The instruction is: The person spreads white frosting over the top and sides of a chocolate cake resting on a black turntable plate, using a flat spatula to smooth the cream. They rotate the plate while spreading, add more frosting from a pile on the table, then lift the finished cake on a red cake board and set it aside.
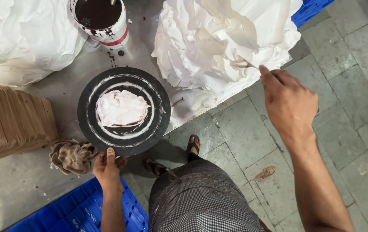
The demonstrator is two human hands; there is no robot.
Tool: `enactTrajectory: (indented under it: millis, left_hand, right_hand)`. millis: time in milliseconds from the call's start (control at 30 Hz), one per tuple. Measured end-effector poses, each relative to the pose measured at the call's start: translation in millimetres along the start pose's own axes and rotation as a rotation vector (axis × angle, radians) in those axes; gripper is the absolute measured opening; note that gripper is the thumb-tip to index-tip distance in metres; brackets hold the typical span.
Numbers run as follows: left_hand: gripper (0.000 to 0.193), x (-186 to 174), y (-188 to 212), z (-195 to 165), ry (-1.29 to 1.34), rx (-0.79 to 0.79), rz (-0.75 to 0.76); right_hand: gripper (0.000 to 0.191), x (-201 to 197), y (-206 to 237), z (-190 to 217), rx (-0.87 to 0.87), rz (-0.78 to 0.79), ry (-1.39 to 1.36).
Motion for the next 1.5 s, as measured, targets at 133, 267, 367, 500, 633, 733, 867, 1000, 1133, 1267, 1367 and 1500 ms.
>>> enactTrajectory:
  millis: [133,267,367,500,633,733,867,1000,1133,1267,1367,1500]
  left_hand:
    - [0.028,0.3,1.6,0.4,-0.001,-0.009,0.015]
    - [0.03,-2.0,-1.4,1.7,-0.02,-0.023,-0.003]
    - [0.03,-1.5,-2.3,2.6,-0.012,-0.027,-0.009]
    - [0.028,3.6,4.4,4.3,-0.002,-0.062,0.025]
    - [0.028,3.9,10.5,0.3,-0.131,-0.162,0.104]
    - [0.027,-7.6,2.4,-11.7,-0.135,-0.2,0.028]
    - [0.029,-23.7,-20.7,-30.1,-0.014,-0.106,-0.04]
    - [0.028,-19.0,-27.3,-24.5,0.036,-0.08,-0.047]
    - [0.024,-9.4,-8.4,-7.5,0.013,-0.202,0.054]
    - [0.024,-12.1,6.3,-9.8,-0.127,-0.239,0.158]
    - [0.025,-16.5,4.9,-19.7,-0.096,-0.202,0.094]
    - [0.027,-15.8,0.5,-24.7,0.0,-0.168,0.032]
  right_hand:
    - [0.027,44.8,10.2,10.0,0.054,-0.035,-0.078]
    - [0.027,103.2,18.6,31.5,0.082,-0.089,-0.221]
    - [0.023,128.6,22.6,41.6,0.178,-0.094,-0.449]
    - [0.032,143.9,23.0,44.8,0.612,0.101,-1.049]
    - [0.033,126.1,17.9,52.8,0.665,0.172,-1.196]
    - [0.033,92.9,7.5,62.1,0.598,0.182,-1.227]
    - [0.028,34.8,-11.0,70.9,0.432,0.127,-1.298]
    - [0.024,5.9,-13.9,96.5,0.103,-0.092,-1.495]
    - [0.024,43.0,0.9,154.1,-0.027,0.003,-1.171]
    - [0.027,76.4,5.5,186.0,-0.231,0.115,-0.69]
    - [0.035,70.1,0.9,175.0,-0.366,0.043,-0.447]
    - [0.039,49.9,-2.5,161.1,-0.407,-0.045,-0.416]
Point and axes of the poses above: each hand's wrist, its own y-axis away from the middle knuckle, its own x-axis out of the palm, z = x × y, the point moved 2 cm from there along -y, towards the middle knuckle, and after that the axes turned 5 degrees about -x, right-handed, at the moved point
